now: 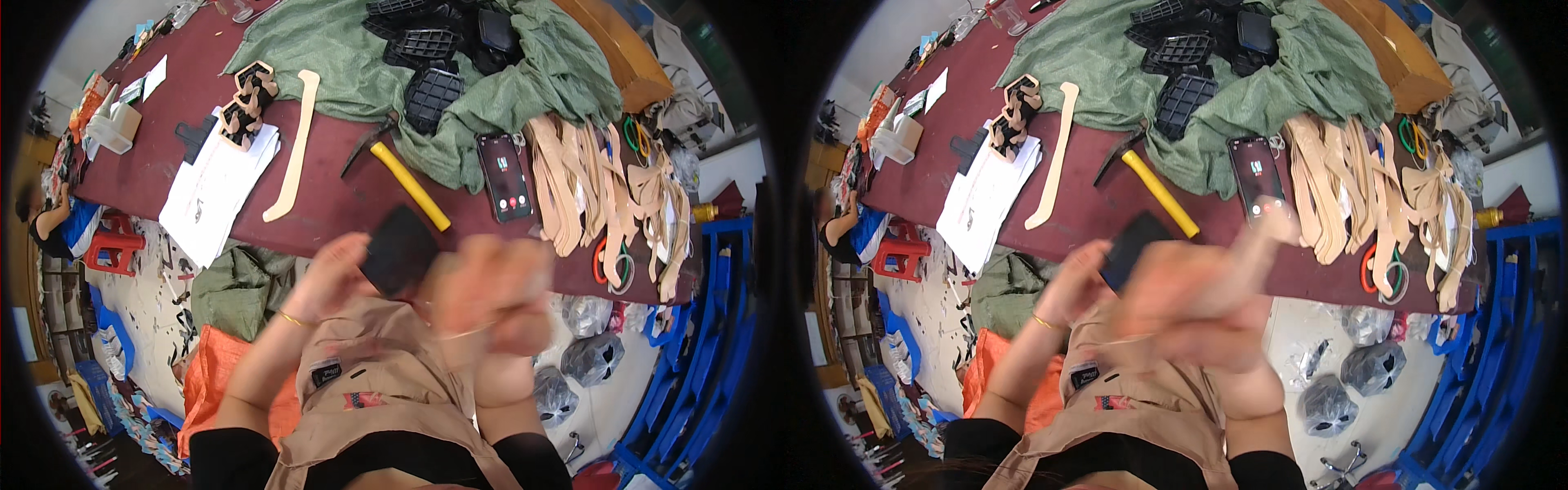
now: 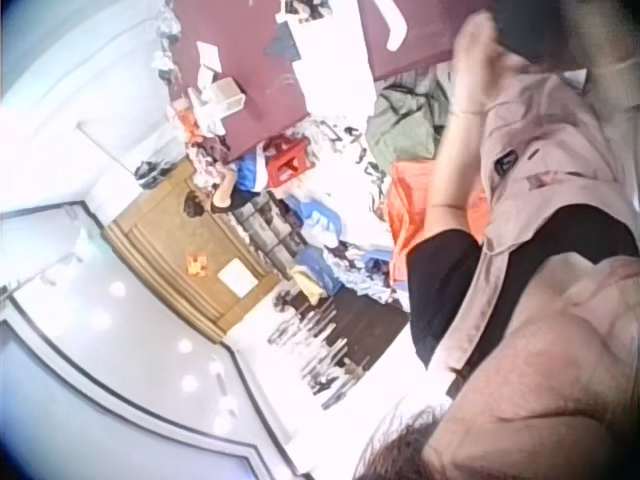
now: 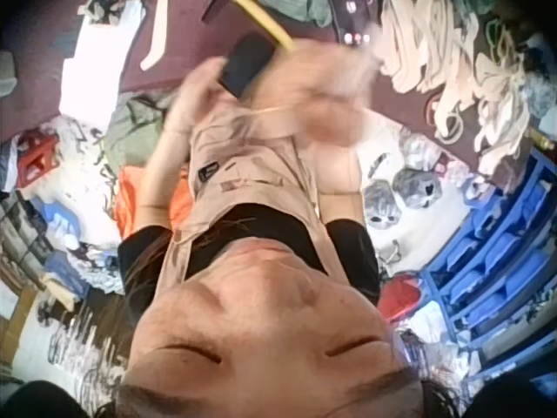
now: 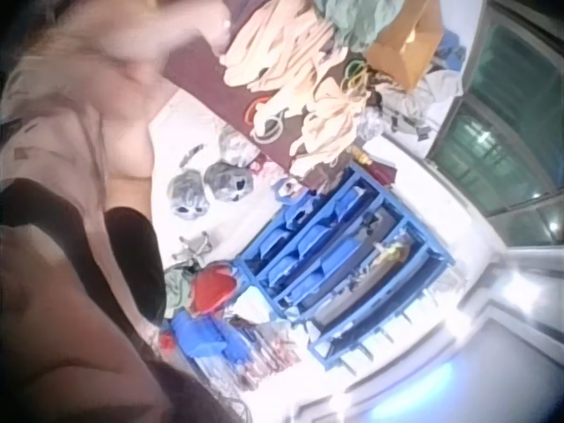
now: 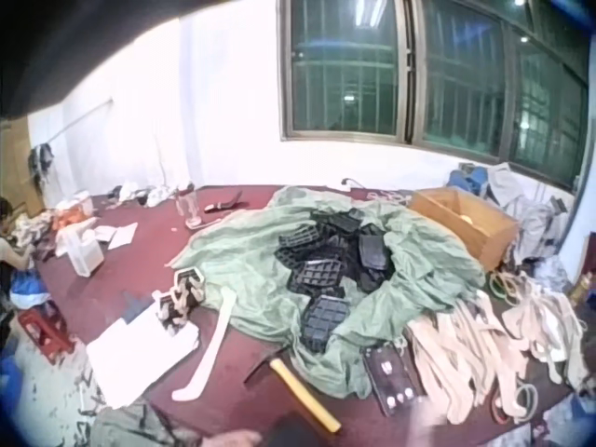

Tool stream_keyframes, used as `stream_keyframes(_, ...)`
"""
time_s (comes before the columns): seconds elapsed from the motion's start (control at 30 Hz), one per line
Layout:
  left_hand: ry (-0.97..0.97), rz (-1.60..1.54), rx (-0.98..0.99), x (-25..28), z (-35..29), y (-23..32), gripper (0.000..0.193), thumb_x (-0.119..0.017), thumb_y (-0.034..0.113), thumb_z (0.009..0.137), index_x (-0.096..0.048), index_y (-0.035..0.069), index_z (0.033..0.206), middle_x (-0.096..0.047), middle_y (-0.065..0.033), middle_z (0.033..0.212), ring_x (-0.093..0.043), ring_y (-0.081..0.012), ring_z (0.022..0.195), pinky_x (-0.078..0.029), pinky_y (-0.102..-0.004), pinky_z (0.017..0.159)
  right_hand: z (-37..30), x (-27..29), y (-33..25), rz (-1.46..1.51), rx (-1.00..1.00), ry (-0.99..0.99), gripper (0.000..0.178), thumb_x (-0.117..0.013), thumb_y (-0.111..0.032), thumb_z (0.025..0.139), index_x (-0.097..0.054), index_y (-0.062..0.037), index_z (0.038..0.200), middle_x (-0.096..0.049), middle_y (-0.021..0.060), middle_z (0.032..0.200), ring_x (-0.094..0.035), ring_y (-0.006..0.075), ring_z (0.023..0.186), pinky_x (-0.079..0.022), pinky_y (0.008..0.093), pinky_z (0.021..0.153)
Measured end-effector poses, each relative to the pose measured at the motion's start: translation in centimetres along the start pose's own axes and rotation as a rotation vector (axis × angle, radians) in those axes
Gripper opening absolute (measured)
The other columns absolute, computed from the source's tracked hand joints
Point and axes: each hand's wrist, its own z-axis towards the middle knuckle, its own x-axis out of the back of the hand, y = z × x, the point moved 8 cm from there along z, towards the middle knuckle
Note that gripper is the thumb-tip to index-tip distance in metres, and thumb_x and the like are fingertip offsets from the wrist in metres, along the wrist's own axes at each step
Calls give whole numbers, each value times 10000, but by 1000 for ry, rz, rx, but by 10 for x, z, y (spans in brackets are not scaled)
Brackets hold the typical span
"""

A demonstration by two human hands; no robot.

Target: Assembling and hammering leather shoe components on a workbench.

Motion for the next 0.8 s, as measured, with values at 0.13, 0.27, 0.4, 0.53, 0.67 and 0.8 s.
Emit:
stream_keyframes(0.13, -4, 322, 9, -30, -18, -24, 397, -546, 133, 870, -450, 42, 1244, -520, -81, 1210, -560, -221, 1075, -507, -377, 892, -1, -62, 77, -327, -415, 60, 221, -633, -27, 797, -578, 11, 1008, -606, 131, 980, -610, 177, 850, -493, 299, 721)
stream_keyframes(0.27, -74, -245, -204, -81, -11, 5, 521, -503, 16, 836, -362, 80, 1334, -493, -116, 1261, -532, -287, 1143, -492, -428, 926, -61, -49, 88, -713, -319, 305, 186, -646, -22, 820, -582, 3, 992, -592, 89, 973, -584, 132, 856, -469, 254, 742)
stream_keyframes(0.4, -59, -478, -57, -86, -25, 9, 434, -488, 54, 898, -380, 68, 1318, -515, -120, 1252, -572, -258, 1102, -503, -400, 923, -120, -14, 64, -851, -447, 557, 174, -665, 18, 811, -571, -6, 956, -556, 78, 1030, -592, 127, 793, -491, 237, 703)
stream_keyframes(0.53, -23, -399, -92, -88, -36, 4, 407, -503, 145, 941, -365, 56, 1313, -517, -132, 1233, -580, -247, 1082, -515, -398, 915, -141, -2, 32, -939, -210, 745, 150, -676, 18, 802, -580, 9, 918, -523, 80, 1005, -596, 135, 745, -507, 247, 669)
stream_keyframes(0.67, 2, -372, -76, -92, -48, 3, 429, -523, 124, 928, -330, 48, 1303, -509, -125, 1210, -584, -229, 1060, -517, -392, 910, -133, -5, 16, -1258, -110, 714, 117, -670, 25, 804, -583, 15, 882, -498, 81, 987, -581, 121, 731, -506, 239, 634)
stream_keyframes(0.8, 100, -373, -162, -84, -53, 0, 412, -538, 118, 918, -352, 66, 1282, -518, -90, 1189, -561, -185, 1066, -489, -355, 914, -127, -3, 21, -1162, -50, 700, 107, -669, 27, 805, -579, 18, 863, -492, 77, 983, -570, 108, 693, -494, 215, 584)
